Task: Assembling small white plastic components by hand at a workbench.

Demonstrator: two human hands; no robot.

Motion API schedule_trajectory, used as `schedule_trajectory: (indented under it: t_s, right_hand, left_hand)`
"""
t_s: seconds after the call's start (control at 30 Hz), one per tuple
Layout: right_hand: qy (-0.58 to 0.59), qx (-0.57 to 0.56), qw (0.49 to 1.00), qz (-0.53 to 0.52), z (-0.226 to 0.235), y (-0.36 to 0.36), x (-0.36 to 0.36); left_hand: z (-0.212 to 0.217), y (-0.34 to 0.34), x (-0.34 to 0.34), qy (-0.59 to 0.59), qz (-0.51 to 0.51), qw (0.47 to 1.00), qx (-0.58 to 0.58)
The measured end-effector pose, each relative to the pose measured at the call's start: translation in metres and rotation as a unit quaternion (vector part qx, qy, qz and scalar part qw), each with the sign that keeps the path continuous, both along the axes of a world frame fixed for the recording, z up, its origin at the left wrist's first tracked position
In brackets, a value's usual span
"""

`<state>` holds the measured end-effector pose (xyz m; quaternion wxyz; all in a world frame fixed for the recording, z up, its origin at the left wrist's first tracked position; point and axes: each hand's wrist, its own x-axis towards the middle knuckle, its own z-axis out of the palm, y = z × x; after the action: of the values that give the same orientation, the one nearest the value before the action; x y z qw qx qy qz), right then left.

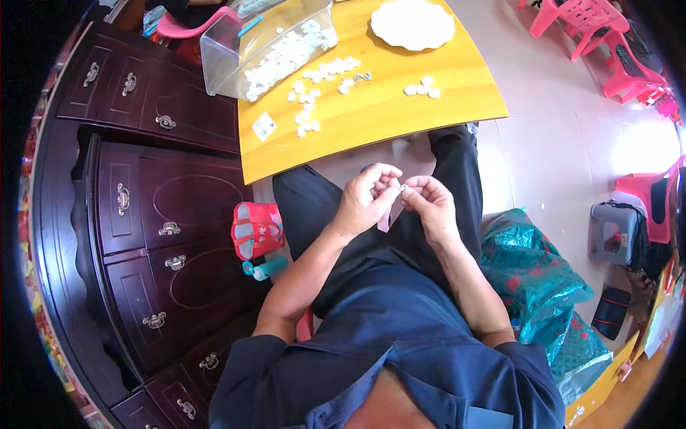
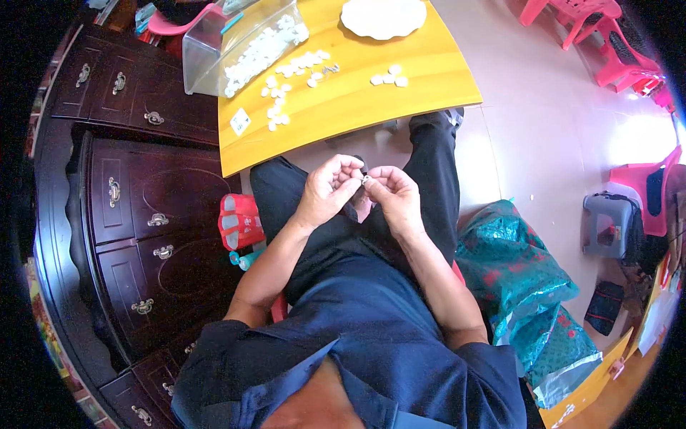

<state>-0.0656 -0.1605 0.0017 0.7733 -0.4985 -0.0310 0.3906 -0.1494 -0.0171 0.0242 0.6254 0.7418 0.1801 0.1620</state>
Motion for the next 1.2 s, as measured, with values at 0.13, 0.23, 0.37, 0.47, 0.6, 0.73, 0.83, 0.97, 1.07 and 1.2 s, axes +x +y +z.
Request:
schedule_trajectory:
  t_s: [0.13,0.23,0.37,0.47,0.6,0.73,0.83,0.97,1.07,1.2]
  right_hand:
    - [0.039,0.029,0.999,0.003,-0.008,-0.005,0.008]
    - [0.055,0.032,0.998,0.001,-0.007,-0.006,0.009]
    - [0.075,0.032,0.997,0.002,-0.001,-0.004,0.006]
    - [0.076,0.035,0.996,0.005,-0.002,-0.004,0.006]
    - [0.08,0.033,0.996,0.005,-0.002,-0.005,0.008]
    - [0.085,0.041,0.995,0.005,-0.003,-0.005,0.009]
    - [0.082,0.049,0.995,0.02,-0.005,-0.005,0.008]
    - [0.079,0.049,0.995,0.024,-0.005,-0.006,0.008]
    - [0.079,0.049,0.995,0.02,-0.003,-0.007,0.008]
    - [0.073,0.055,0.995,0.024,-0.002,-0.008,0.008]
  left_hand:
    - [0.02,0.026,0.01,0.002,0.011,0.997,0.081]
    - [0.027,0.063,0.03,-0.005,0.098,0.963,0.252]
    - [0.03,0.111,0.054,0.051,0.086,0.896,0.433]
    - [0.026,0.123,0.065,0.116,0.088,0.845,0.514]
    - [0.019,0.119,0.062,0.167,0.079,0.823,0.537]
    - [0.018,0.106,0.05,0.129,0.067,0.845,0.514]
    - [0.015,0.11,0.049,0.094,0.084,0.862,0.491]
    - [0.014,0.113,0.06,0.083,0.125,0.866,0.477]
    - [0.013,0.115,0.065,0.105,0.104,0.856,0.496]
    - [0.006,0.121,0.067,0.074,0.105,0.859,0.496]
